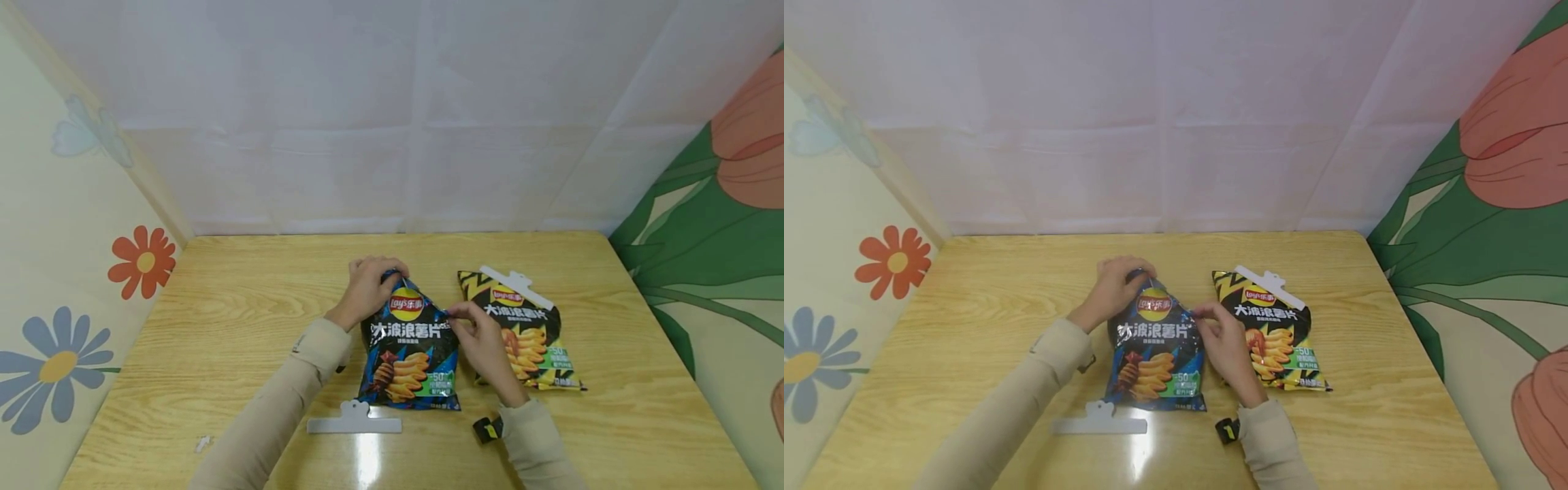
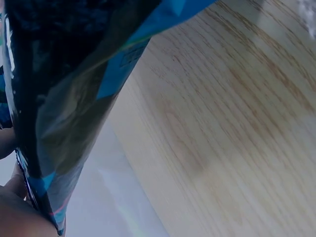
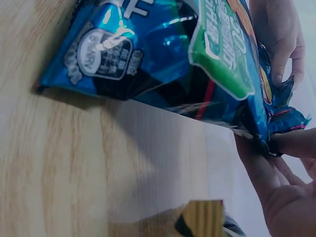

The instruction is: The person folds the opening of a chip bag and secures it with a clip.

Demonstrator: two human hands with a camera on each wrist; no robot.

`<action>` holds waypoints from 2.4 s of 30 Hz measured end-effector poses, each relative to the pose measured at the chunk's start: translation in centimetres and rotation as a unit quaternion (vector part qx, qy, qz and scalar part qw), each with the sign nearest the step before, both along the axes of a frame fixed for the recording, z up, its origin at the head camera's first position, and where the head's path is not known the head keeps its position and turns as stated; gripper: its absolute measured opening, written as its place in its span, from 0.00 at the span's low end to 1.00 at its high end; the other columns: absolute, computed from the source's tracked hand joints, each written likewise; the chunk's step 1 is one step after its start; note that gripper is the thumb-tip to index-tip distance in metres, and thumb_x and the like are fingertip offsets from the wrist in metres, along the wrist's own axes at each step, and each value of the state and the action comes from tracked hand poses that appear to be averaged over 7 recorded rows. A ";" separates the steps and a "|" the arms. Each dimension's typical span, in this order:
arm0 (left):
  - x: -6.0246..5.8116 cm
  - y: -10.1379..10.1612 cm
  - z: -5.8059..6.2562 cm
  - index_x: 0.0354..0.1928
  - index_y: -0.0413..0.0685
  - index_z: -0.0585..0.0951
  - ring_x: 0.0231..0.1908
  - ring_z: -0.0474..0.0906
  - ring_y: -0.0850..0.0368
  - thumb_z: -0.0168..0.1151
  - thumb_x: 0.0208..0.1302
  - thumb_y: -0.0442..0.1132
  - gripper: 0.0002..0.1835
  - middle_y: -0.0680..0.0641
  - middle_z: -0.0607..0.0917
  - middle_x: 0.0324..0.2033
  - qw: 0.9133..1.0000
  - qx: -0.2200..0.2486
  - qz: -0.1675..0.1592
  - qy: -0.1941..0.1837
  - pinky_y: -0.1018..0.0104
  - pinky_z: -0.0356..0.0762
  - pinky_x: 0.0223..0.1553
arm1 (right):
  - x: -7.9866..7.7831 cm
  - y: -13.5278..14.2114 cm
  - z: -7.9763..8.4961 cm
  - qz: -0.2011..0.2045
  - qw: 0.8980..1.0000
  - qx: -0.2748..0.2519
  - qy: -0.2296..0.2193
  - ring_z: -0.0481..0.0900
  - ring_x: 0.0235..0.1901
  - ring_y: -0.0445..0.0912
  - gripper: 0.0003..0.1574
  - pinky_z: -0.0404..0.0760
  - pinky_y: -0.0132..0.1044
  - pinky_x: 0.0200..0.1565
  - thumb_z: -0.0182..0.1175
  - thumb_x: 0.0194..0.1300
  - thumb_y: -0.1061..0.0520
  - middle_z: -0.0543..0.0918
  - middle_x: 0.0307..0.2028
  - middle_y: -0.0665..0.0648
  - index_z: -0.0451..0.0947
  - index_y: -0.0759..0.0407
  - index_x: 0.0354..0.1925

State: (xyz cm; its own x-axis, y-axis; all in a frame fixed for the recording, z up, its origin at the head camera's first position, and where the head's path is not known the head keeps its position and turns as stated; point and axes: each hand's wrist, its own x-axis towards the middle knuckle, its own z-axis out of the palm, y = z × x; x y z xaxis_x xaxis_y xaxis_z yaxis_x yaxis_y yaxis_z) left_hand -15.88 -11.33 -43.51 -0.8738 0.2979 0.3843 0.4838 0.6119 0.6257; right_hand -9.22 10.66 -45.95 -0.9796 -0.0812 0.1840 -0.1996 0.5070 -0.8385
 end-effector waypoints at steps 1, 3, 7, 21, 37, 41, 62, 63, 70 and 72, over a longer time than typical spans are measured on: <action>0.0 0.0 0.0 0.37 0.58 0.82 0.42 0.72 0.59 0.56 0.64 0.41 0.06 0.57 0.84 0.40 1.000 0.002 0.000 -0.001 0.53 0.51 0.49 | 0.0 0.0 0.0 0.004 1.000 -0.003 -0.002 0.81 0.42 0.49 0.08 0.80 0.33 0.35 0.54 0.63 0.65 0.81 0.43 0.58 0.75 0.57 0.41; 0.1 0.0 0.0 0.37 0.56 0.83 0.40 0.71 0.58 0.55 0.64 0.40 0.07 0.56 0.84 0.40 1.000 0.004 -0.002 -0.002 0.52 0.51 0.49 | 0.0 0.1 0.0 0.012 1.000 -0.012 -0.008 0.79 0.48 0.50 0.08 0.80 0.35 0.41 0.53 0.64 0.65 0.81 0.44 0.59 0.75 0.59 0.42; 0.3 -0.1 0.1 0.36 0.57 0.82 0.39 0.71 0.58 0.55 0.64 0.40 0.07 0.56 0.84 0.40 1.000 0.002 -0.002 0.002 0.53 0.51 0.48 | -0.1 0.2 -0.1 0.027 0.999 -0.025 -0.010 0.78 0.50 0.51 0.08 0.79 0.36 0.45 0.51 0.65 0.65 0.80 0.44 0.60 0.74 0.61 0.42; 0.3 -0.3 -0.2 0.34 0.60 0.81 0.38 0.71 0.58 0.56 0.63 0.39 0.06 0.56 0.83 0.38 1.000 0.002 0.000 0.012 0.53 0.51 0.49 | 0.0 0.3 0.0 0.044 0.997 -0.059 -0.003 0.82 0.40 0.47 0.07 0.80 0.29 0.36 0.54 0.63 0.64 0.82 0.40 0.59 0.78 0.60 0.38; 0.4 -0.4 -0.4 0.32 0.60 0.82 0.37 0.70 0.59 0.54 0.64 0.40 0.08 0.58 0.83 0.36 1.000 -0.001 -0.010 0.024 0.54 0.51 0.48 | 1.0 -1.0 3.0 0.004 0.998 -0.048 -0.045 0.82 0.39 0.48 0.12 0.78 0.27 0.37 0.58 0.62 0.56 0.82 0.39 0.62 0.77 0.65 0.40; 0.5 -0.4 -0.3 0.34 0.61 0.83 0.37 0.70 0.59 0.51 0.64 0.44 0.10 0.58 0.83 0.37 1.000 0.009 -0.013 0.018 0.55 0.50 0.47 | 0.5 -0.7 1.9 0.012 0.997 -0.064 -0.045 0.82 0.38 0.43 0.12 0.78 0.27 0.37 0.60 0.60 0.57 0.82 0.39 0.61 0.77 0.64 0.40; 0.7 -0.2 0.1 0.43 0.58 0.81 0.43 0.71 0.58 0.60 0.61 0.44 0.08 0.55 0.82 0.41 1.000 -0.002 -0.015 0.010 0.54 0.50 0.49 | -0.3 0.1 0.1 0.014 0.999 -0.033 -0.023 0.82 0.39 0.47 0.18 0.79 0.28 0.38 0.60 0.61 0.56 0.82 0.42 0.60 0.76 0.63 0.47; 0.7 -0.2 0.1 0.42 0.58 0.81 0.43 0.71 0.58 0.59 0.61 0.44 0.08 0.55 0.82 0.41 1.000 -0.002 -0.015 0.010 0.54 0.49 0.49 | -0.3 0.1 0.1 0.016 0.999 -0.032 -0.027 0.82 0.39 0.47 0.18 0.79 0.28 0.38 0.59 0.61 0.55 0.82 0.43 0.60 0.76 0.63 0.48; 0.8 -0.2 0.2 0.43 0.56 0.82 0.42 0.71 0.57 0.60 0.61 0.43 0.09 0.55 0.82 0.41 1.000 -0.003 -0.015 0.010 0.53 0.49 0.49 | -0.4 -0.3 0.6 0.023 0.998 -0.033 -0.056 0.83 0.38 0.48 0.19 0.78 0.27 0.37 0.56 0.64 0.51 0.81 0.44 0.62 0.77 0.60 0.49; 0.8 -0.2 0.3 0.43 0.56 0.82 0.42 0.71 0.57 0.59 0.61 0.42 0.09 0.54 0.82 0.41 1.000 -0.006 -0.016 0.009 0.54 0.49 0.49 | -0.2 -0.6 1.2 0.021 0.997 -0.032 -0.063 0.82 0.40 0.50 0.19 0.78 0.29 0.39 0.55 0.64 0.52 0.82 0.44 0.63 0.77 0.61 0.49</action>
State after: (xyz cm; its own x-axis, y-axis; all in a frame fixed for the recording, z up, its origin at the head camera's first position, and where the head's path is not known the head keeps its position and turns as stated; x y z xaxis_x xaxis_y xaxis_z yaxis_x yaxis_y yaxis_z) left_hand -15.05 -11.58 -43.26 -0.8569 0.3293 0.3967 0.5141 0.6031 0.6099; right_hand -9.43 10.07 -44.70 -0.9912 -0.1150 0.0659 -0.1107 0.4445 -0.8889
